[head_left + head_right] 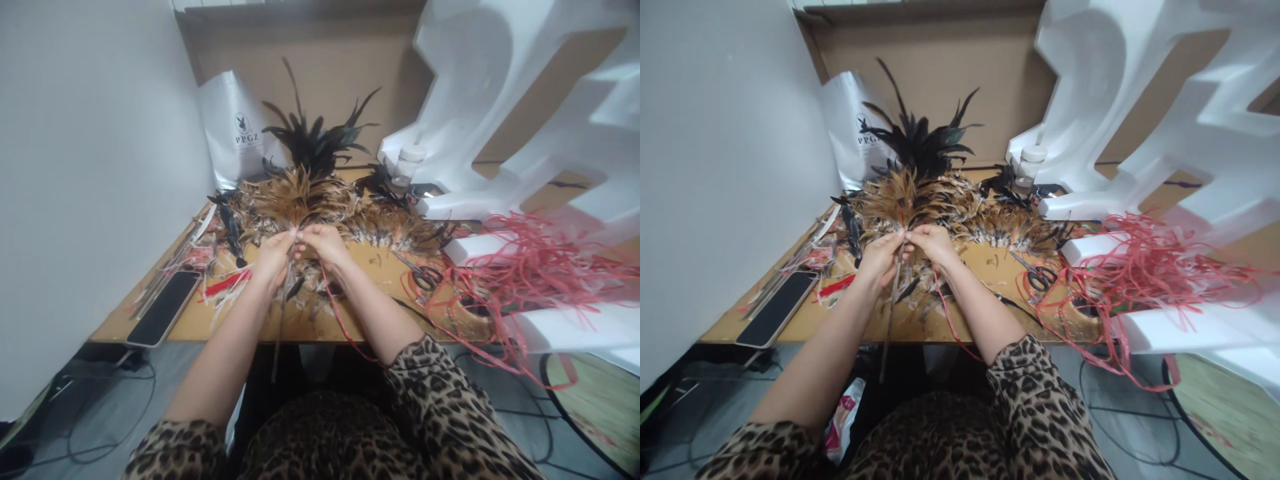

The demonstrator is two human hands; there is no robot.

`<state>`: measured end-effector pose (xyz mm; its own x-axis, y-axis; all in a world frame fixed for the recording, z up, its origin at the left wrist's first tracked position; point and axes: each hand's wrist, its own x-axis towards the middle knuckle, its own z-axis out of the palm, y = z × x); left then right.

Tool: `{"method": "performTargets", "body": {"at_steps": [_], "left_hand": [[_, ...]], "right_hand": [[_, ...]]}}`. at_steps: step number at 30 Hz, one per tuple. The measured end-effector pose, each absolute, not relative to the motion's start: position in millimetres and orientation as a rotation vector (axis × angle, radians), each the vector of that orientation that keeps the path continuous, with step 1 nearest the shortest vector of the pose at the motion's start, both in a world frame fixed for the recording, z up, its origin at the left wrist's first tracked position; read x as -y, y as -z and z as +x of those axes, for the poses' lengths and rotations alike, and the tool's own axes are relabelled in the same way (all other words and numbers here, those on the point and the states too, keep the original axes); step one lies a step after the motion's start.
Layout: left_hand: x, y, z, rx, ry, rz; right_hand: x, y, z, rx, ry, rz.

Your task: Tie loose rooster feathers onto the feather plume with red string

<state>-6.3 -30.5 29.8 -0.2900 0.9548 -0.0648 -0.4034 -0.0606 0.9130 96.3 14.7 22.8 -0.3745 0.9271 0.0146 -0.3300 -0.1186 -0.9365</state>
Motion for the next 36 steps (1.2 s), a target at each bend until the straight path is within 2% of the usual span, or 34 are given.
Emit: {"method": "performTargets", "body": {"at_steps": [9, 16, 23, 32, 36], "left_hand": [[24, -16, -2, -0.988, -1.721, 0.615], [23, -7, -8, -1.102, -1.662, 0.572], [21, 3, -12, -1.098, -1.649, 0.564], [9, -9, -12, -1.037, -1.54, 0.462], [-3, -14, -13, -0.929, -1.44, 0.304]], "right_hand": [[-24, -15, 99, 1.26, -1.556, -0.855], [-31, -8, 102, 1.7, -0.991, -1.12], [-27, -5, 97, 1.479, -1.438, -0.943], [-19, -15, 95, 1.602, -1.214, -0.844], [-40, -13, 120, 1.767, -1.071, -0.934]]}}
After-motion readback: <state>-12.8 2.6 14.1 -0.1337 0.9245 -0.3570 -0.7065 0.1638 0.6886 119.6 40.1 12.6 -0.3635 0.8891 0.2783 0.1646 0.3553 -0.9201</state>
